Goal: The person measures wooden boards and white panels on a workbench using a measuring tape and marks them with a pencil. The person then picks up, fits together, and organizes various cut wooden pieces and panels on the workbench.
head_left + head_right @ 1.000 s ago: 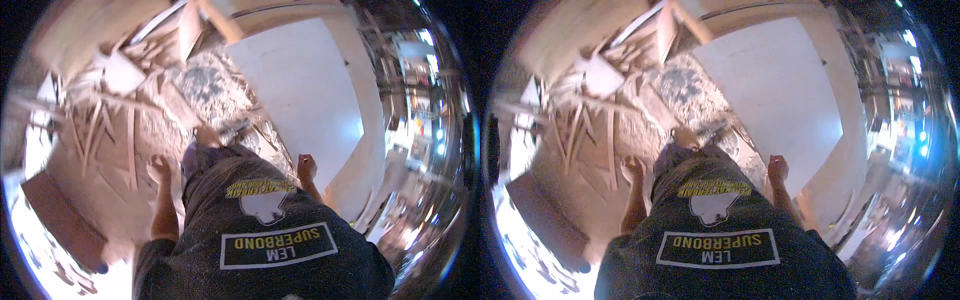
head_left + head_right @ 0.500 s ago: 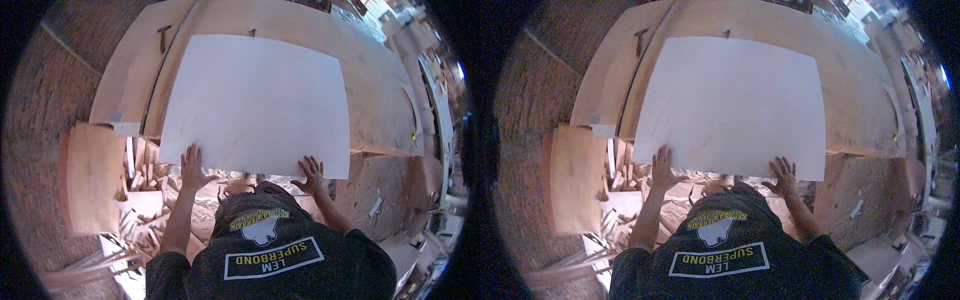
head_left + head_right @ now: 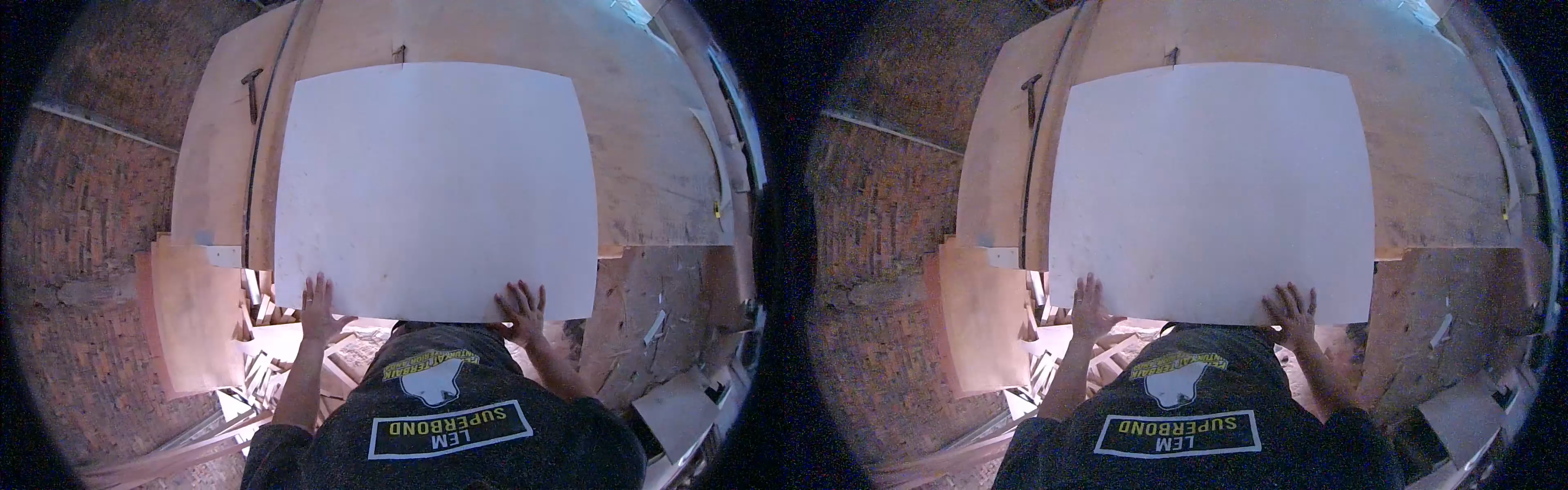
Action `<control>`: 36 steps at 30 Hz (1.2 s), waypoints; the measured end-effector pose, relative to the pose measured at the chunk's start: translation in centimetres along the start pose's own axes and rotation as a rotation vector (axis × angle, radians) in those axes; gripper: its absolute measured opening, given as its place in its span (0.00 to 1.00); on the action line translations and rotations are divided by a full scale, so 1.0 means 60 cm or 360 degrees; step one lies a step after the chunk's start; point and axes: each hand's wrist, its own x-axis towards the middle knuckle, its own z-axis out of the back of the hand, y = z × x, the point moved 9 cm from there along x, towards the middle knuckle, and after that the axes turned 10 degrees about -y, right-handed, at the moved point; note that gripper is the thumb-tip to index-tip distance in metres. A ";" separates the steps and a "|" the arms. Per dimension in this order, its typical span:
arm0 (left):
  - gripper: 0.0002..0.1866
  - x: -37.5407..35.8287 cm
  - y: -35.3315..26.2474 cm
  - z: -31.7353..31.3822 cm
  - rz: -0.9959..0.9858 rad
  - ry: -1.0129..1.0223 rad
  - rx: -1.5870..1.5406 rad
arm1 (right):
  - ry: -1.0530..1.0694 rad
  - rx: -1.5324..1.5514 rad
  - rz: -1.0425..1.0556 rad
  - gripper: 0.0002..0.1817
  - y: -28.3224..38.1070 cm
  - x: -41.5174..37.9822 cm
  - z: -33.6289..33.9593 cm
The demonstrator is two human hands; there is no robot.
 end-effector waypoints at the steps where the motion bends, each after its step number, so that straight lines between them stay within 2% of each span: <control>1: 0.63 0.003 -0.002 0.004 0.0005 0.0012 -0.0008 | -0.0013 0.0002 0.0004 0.42 -0.001 0.002 -0.001; 12: 0.66 0.041 0.002 0.005 -0.0049 -0.0047 -0.0069 | -0.0023 0.0115 -0.0031 0.36 -0.026 0.043 -0.002; 21: 0.68 0.083 0.013 -0.008 -0.0015 0.0114 0.0025 | -0.0088 0.0151 -0.0009 0.35 -0.045 0.081 0.000; 36: 0.65 0.160 0.034 -0.024 -0.0069 0.0100 -0.0028 | -0.0166 0.0245 -0.0070 0.39 -0.088 0.150 -0.005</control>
